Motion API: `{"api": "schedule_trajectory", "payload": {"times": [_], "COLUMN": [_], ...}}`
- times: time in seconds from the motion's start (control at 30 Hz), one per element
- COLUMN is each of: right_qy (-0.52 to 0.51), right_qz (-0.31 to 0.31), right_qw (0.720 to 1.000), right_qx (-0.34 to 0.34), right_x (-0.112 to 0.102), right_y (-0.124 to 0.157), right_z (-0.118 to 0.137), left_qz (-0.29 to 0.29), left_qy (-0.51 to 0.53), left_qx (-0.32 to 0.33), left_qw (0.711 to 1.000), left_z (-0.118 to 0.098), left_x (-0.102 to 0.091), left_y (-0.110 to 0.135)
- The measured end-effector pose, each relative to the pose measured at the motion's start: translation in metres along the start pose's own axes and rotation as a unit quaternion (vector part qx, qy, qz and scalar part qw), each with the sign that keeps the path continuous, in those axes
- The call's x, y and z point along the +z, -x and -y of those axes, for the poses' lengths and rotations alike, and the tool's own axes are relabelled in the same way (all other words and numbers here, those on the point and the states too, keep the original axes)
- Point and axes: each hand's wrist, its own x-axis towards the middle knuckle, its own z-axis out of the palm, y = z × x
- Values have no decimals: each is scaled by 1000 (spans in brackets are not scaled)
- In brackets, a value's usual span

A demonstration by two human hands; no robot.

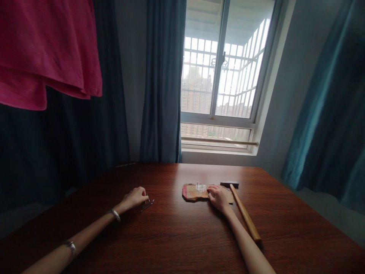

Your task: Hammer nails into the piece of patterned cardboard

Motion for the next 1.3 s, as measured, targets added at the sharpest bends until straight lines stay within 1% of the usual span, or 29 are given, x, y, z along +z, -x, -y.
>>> {"api": "schedule_trajectory", "payload": {"times": [0.17, 0.37, 0.47, 0.53, 0.67, 0.77, 0.83, 0.9, 0.97, 1.0, 1.07, 1.17, 1.2, 1.3], "right_qy": [-2, -6, -8, -7, 0, 2, 5, -7, -65, -103, -169, -219, -248, -348], "right_qz": [0, -7, -9, -10, -16, -18, -32, -74, -107, -110, -85, -32, -12, 35], "right_qw": [1000, 1000, 1000, 1000, 1000, 1000, 999, 997, 991, 987, 979, 971, 964, 930], "right_qx": [5, -2, -4, -5, -10, -12, -9, 8, 44, 62, 82, 86, 93, 109], "right_x": [0, -1, -1, -1, 1, 0, -3, -6, -9, -9, -8, -5, -4, -6], "right_y": [0, 0, 0, 0, 0, 0, -1, -2, -5, -7, -9, -11, -11, -11], "right_z": [0, 0, 1, 1, 0, 1, 3, 8, 16, 20, 30, 44, 49, 59], "left_qz": [9, 10, 14, 15, 5, 5, 17, 33, 50, 62, 81, 79, 77, 62], "left_qy": [-2, -1, 7, 17, 53, 110, 168, 237, 300, 328, 372, 421, 435, 464], "left_qx": [12, 25, 32, 36, 50, 87, 131, 175, 189, 192, 206, 228, 234, 241], "left_qw": [1000, 1000, 999, 999, 997, 990, 977, 955, 934, 923, 901, 874, 866, 850], "left_z": [-10, -28, -32, -31, -27, -34, -48, -68, -91, -103, -126, -155, -164, -183], "left_x": [0, -14, -18, -17, -11, -7, -6, -3, 4, 9, 21, 40, 46, 60], "left_y": [1, 18, 21, 18, 2, -7, -7, -4, 3, 7, 15, 25, 28, 33]}}
